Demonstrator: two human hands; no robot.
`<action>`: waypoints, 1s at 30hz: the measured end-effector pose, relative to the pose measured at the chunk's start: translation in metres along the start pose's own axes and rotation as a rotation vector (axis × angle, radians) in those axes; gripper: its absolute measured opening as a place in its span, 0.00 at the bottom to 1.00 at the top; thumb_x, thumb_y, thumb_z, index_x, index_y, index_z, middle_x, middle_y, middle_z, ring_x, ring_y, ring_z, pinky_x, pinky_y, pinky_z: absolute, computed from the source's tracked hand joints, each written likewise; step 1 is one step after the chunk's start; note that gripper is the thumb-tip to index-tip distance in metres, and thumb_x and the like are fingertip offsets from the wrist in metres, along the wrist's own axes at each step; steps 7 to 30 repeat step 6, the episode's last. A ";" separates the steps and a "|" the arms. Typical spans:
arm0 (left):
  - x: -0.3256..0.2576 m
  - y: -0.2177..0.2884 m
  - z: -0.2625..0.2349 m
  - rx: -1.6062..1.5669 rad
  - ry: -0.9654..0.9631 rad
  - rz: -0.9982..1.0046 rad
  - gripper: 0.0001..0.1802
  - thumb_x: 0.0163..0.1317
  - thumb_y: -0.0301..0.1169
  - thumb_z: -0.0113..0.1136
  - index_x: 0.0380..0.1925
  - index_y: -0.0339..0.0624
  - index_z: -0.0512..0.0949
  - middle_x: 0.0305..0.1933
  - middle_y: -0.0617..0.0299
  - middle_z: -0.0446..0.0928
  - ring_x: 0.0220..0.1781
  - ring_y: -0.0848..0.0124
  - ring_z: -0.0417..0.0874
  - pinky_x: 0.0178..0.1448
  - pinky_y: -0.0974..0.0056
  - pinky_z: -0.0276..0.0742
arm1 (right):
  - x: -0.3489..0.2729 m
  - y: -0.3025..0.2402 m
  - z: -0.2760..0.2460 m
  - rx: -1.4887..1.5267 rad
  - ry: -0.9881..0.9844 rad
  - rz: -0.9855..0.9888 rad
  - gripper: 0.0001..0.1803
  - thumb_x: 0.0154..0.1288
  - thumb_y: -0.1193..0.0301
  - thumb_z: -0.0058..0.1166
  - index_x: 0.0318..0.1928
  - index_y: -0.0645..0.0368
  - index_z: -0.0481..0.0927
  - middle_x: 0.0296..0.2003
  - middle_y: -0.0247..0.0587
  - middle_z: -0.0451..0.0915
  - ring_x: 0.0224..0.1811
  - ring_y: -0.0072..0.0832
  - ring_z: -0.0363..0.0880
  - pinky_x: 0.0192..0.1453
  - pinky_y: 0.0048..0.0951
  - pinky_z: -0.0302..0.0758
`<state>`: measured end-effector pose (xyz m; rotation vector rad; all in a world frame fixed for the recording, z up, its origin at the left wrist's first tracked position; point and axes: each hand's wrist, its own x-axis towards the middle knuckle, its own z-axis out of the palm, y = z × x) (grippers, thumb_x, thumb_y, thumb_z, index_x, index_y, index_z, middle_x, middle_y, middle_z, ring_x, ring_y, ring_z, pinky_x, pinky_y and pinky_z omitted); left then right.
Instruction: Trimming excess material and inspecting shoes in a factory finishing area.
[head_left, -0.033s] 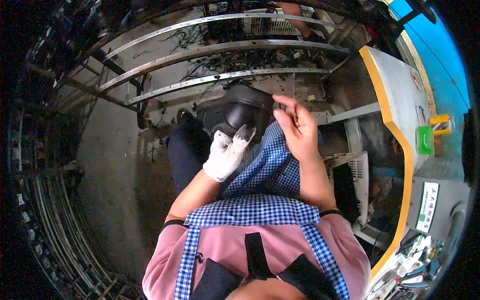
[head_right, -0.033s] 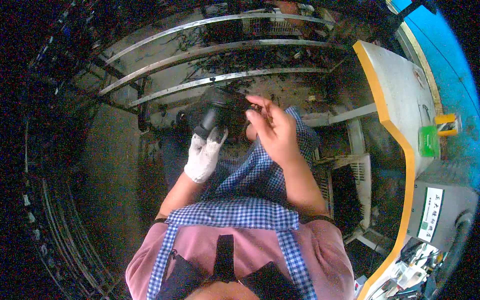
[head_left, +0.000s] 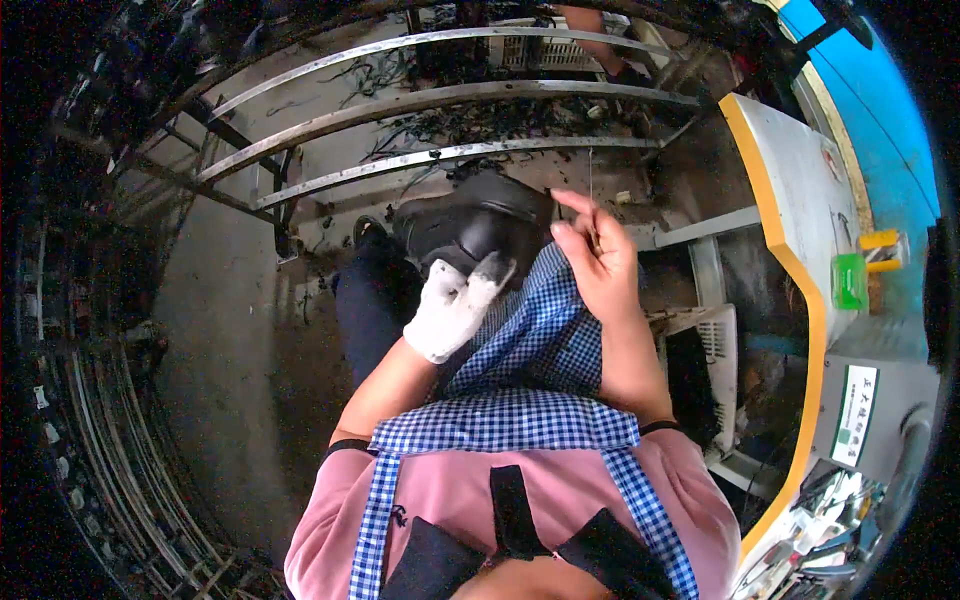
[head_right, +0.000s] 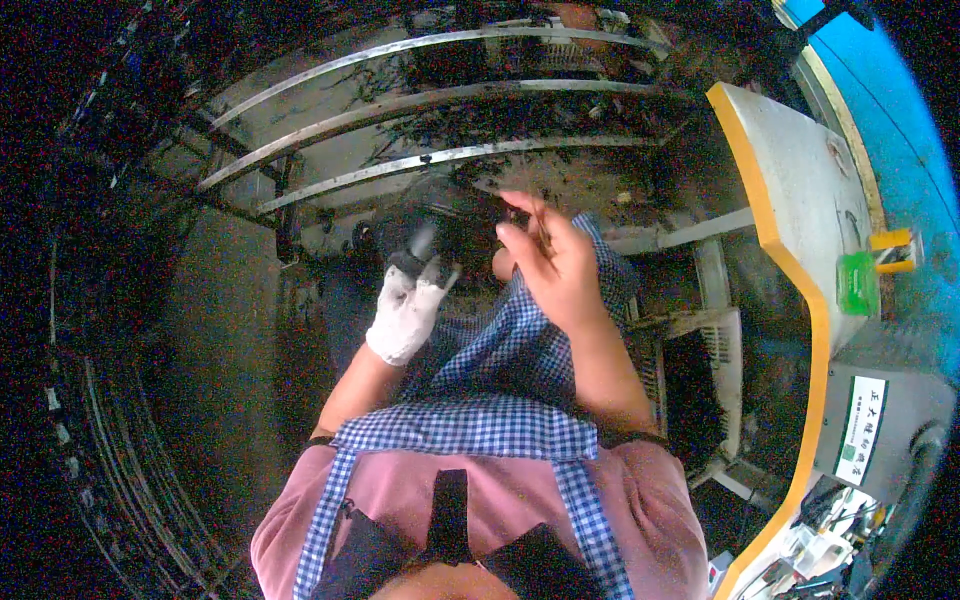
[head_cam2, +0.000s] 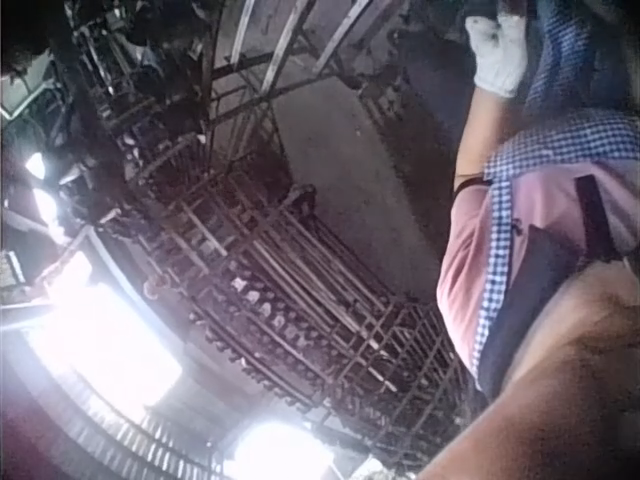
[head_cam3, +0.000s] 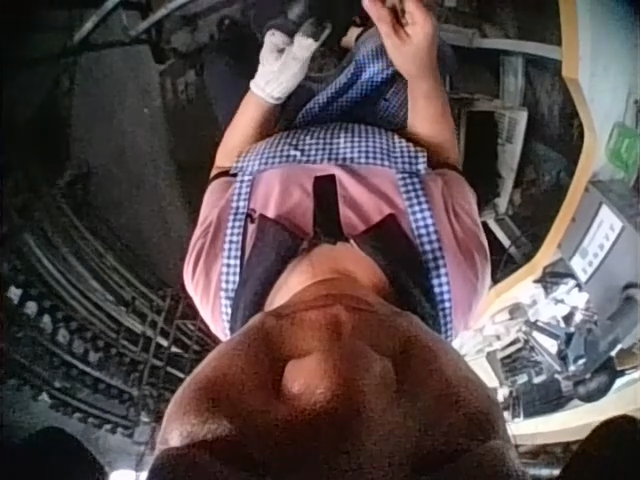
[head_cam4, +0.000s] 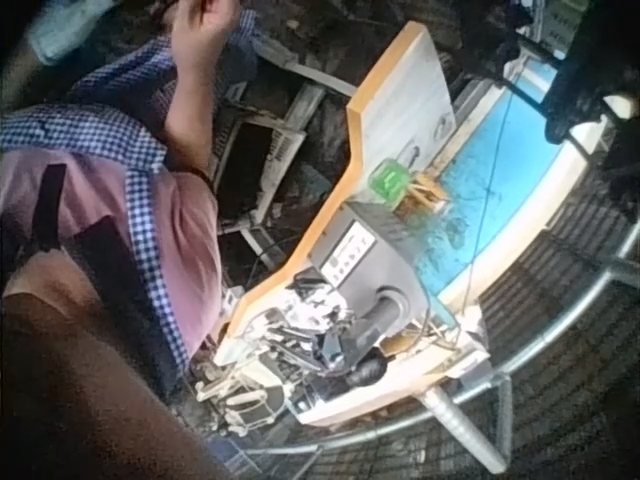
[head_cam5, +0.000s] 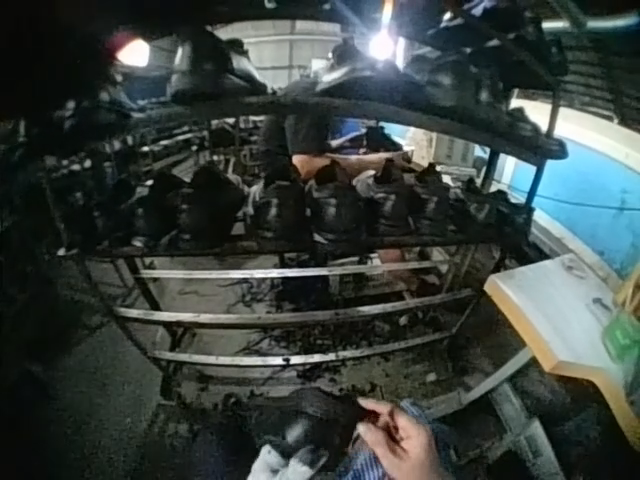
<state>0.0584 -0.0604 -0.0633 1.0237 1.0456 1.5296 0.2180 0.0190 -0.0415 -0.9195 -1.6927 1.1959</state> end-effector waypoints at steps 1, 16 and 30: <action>0.003 0.003 -0.002 0.001 0.010 0.005 0.11 0.60 0.29 0.54 0.42 0.36 0.75 0.37 0.57 0.79 0.36 0.70 0.78 0.41 0.66 0.73 | -0.002 0.000 -0.004 0.021 -0.033 0.047 0.19 0.60 0.75 0.56 0.53 0.61 0.72 0.25 0.28 0.74 0.26 0.12 0.71 0.30 0.14 0.67; 0.005 0.000 -0.016 0.909 -0.426 0.250 0.13 0.54 0.36 0.58 0.33 0.36 0.79 0.33 0.47 0.78 0.37 0.56 0.80 0.41 0.60 0.75 | -0.016 0.043 -0.021 0.203 -0.261 0.248 0.26 0.61 0.73 0.54 0.60 0.59 0.65 0.47 0.40 0.75 0.50 0.20 0.72 0.54 0.15 0.64; 0.005 0.000 -0.016 0.909 -0.426 0.250 0.13 0.54 0.36 0.58 0.33 0.36 0.79 0.33 0.47 0.78 0.37 0.56 0.80 0.41 0.60 0.75 | -0.016 0.043 -0.021 0.203 -0.261 0.248 0.26 0.61 0.73 0.54 0.60 0.59 0.65 0.47 0.40 0.75 0.50 0.20 0.72 0.54 0.15 0.64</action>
